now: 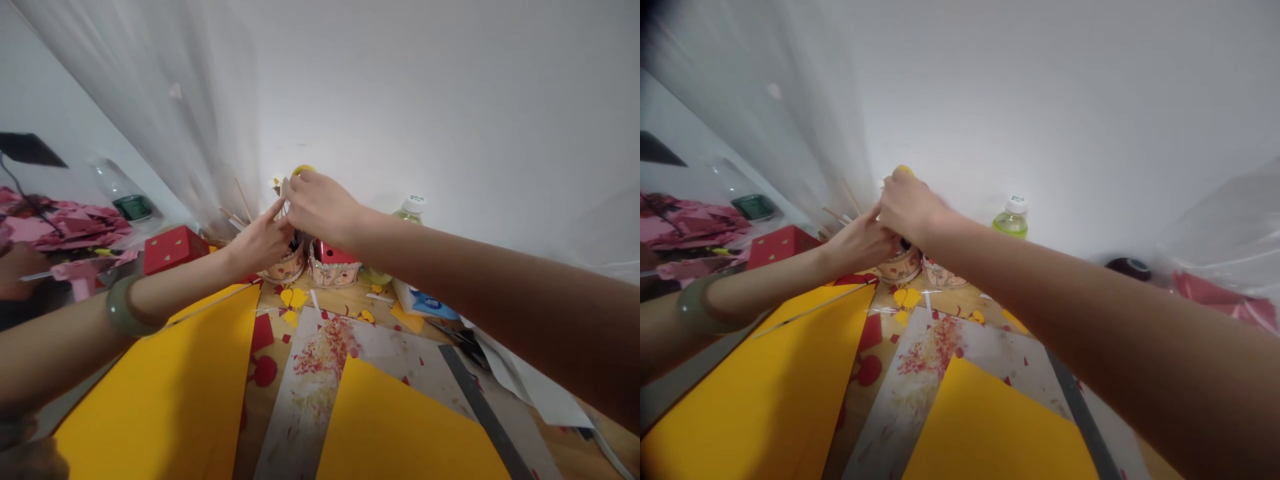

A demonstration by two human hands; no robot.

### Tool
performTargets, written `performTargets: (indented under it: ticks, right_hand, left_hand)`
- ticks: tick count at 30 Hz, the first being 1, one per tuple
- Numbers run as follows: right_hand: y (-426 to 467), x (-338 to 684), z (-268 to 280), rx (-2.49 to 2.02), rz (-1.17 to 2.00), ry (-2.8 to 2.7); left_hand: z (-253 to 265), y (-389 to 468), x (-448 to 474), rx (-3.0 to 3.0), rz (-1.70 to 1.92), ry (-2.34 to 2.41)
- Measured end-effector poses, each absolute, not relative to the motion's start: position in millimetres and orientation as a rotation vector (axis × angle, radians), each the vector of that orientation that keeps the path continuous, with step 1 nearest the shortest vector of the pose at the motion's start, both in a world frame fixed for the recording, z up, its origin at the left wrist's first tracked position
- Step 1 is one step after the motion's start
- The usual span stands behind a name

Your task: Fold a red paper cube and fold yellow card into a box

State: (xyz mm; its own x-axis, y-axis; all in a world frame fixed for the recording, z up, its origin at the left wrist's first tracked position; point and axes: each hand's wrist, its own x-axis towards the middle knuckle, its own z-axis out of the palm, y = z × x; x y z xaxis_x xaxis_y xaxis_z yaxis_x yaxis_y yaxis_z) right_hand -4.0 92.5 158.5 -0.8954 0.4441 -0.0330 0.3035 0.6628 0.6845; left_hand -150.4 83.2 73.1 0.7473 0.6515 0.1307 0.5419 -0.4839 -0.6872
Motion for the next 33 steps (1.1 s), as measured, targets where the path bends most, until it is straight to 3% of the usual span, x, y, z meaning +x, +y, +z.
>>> performTargets:
  ticks: [7,15,22,33]
  right_hand:
    - [108.8,-4.9,133.2,0.524,0.878,2.752]
    - [133.0,-16.0,146.8,0.867,0.757,2.786]
    - [128.6,5.6,170.1,0.967,0.700,2.963]
    - [68.3,141.4,179.8,1.289,0.685,3.033]
  left_hand:
    - [75.1,85.7,-149.1,-2.220,0.247,-0.904]
    - [89.4,66.5,-141.5,-2.223,0.378,-0.762]
    - [77.3,55.1,-139.1,-2.258,0.163,-0.464]
    - [64.9,61.3,-116.3,-2.379,-0.107,-0.580]
